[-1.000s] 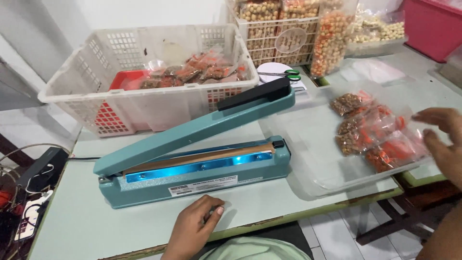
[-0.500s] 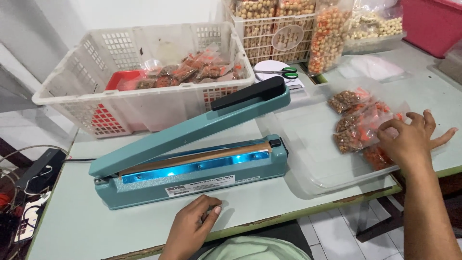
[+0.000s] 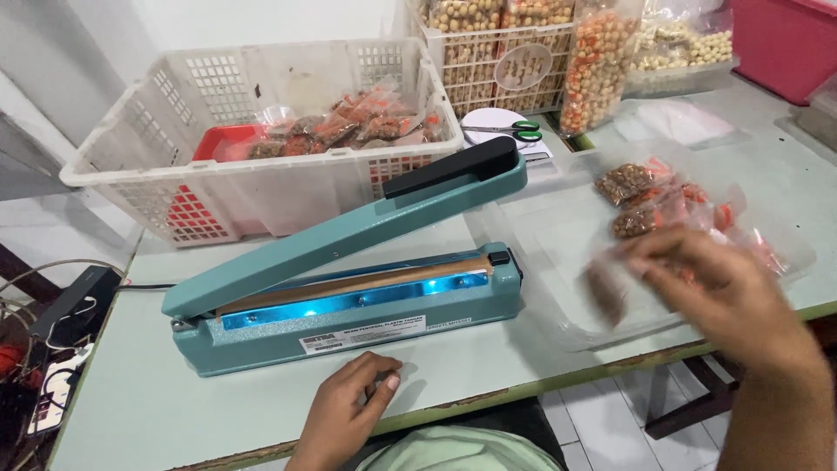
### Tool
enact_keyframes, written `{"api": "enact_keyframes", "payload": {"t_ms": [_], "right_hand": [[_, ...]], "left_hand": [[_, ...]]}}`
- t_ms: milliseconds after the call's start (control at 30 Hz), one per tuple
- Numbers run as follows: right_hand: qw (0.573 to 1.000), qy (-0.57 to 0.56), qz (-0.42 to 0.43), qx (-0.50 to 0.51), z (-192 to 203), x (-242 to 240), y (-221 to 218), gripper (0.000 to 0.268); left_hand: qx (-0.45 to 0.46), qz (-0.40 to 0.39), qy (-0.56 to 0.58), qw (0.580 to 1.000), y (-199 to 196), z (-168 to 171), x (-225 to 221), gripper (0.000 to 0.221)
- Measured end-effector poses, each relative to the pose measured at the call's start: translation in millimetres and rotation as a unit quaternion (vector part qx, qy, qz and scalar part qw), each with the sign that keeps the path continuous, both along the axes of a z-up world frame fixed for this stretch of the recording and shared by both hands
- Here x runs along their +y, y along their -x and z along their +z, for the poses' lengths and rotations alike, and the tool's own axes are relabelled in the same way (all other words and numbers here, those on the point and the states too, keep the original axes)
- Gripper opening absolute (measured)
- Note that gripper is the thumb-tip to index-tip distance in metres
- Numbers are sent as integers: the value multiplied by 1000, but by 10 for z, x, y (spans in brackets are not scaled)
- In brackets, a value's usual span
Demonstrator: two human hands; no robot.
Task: The person seals small plastic bags containing food items using a heat sealing machine. The person positions each bag's opening onto the sealing strip and presses down the lever to seal the plastic, repeating this for several bags of red and brown snack items.
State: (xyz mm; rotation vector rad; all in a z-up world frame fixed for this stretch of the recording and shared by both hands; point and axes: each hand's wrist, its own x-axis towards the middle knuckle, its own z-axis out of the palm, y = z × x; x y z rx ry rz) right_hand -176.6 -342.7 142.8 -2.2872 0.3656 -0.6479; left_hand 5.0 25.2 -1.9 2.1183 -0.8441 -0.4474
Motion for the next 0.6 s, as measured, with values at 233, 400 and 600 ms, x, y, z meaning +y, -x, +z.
{"api": "enact_keyframes", "payload": {"t_ms": [233, 400, 600], "right_hand": [[919, -35, 389, -49, -208, 984, -582, 19], [921, -108, 374, -26, -290, 1555, -845, 13], [932, -250, 256, -53, -730, 1700, -1142, 15]], "left_hand": [[105, -87, 175, 975, -11, -83, 123, 91], [131, -156, 229, 952, 48, 40, 69, 84], [203, -53, 282, 936, 26, -47, -33, 38]]}}
